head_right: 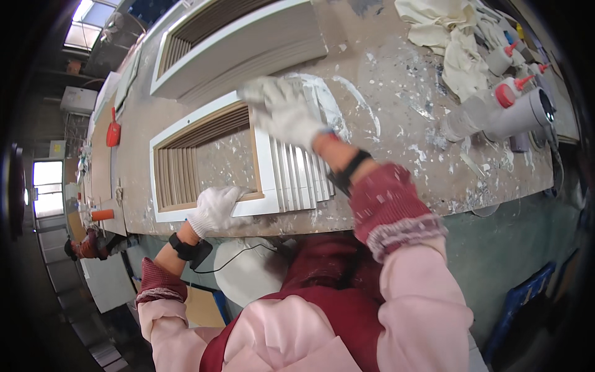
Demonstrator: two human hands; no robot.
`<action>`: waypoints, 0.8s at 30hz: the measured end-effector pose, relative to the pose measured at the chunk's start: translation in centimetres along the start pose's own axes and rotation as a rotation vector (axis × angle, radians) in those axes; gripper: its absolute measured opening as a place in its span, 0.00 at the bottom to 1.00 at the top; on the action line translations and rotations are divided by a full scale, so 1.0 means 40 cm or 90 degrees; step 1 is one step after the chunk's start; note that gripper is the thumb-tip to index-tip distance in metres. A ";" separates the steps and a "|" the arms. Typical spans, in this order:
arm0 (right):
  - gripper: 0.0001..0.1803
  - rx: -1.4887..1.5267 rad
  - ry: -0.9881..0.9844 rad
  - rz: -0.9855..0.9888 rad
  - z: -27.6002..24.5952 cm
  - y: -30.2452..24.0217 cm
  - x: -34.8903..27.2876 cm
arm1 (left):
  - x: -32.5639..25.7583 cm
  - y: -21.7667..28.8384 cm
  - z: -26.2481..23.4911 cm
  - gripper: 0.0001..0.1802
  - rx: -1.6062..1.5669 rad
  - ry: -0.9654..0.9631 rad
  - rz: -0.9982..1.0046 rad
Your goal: Sanding the surfaces and edges of white wooden vent frames using a piece of sandpaper.
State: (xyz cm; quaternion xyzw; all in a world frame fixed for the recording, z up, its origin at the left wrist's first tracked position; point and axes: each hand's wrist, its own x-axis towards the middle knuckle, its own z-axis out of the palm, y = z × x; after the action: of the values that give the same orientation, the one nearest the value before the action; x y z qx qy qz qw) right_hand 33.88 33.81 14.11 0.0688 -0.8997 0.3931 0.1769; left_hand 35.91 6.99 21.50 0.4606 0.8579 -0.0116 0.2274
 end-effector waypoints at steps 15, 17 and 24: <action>0.46 -0.135 -0.153 0.317 -0.308 0.196 -0.113 | -0.005 0.022 -0.012 0.35 0.023 -0.004 -0.042; 0.44 -0.284 -0.054 0.285 -0.306 0.128 -0.098 | -0.004 0.023 -0.020 0.37 0.011 -0.049 -0.073; 0.43 -0.029 -0.098 0.078 -0.060 -0.149 -0.254 | -0.165 -0.095 -0.031 0.45 -0.133 0.309 0.003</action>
State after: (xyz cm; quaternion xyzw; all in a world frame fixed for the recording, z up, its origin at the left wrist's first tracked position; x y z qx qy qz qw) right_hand 45.51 31.35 15.89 0.0393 -0.9219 0.3762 0.0841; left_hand 35.52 -0.09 24.51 0.4256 0.8829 0.1886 0.0613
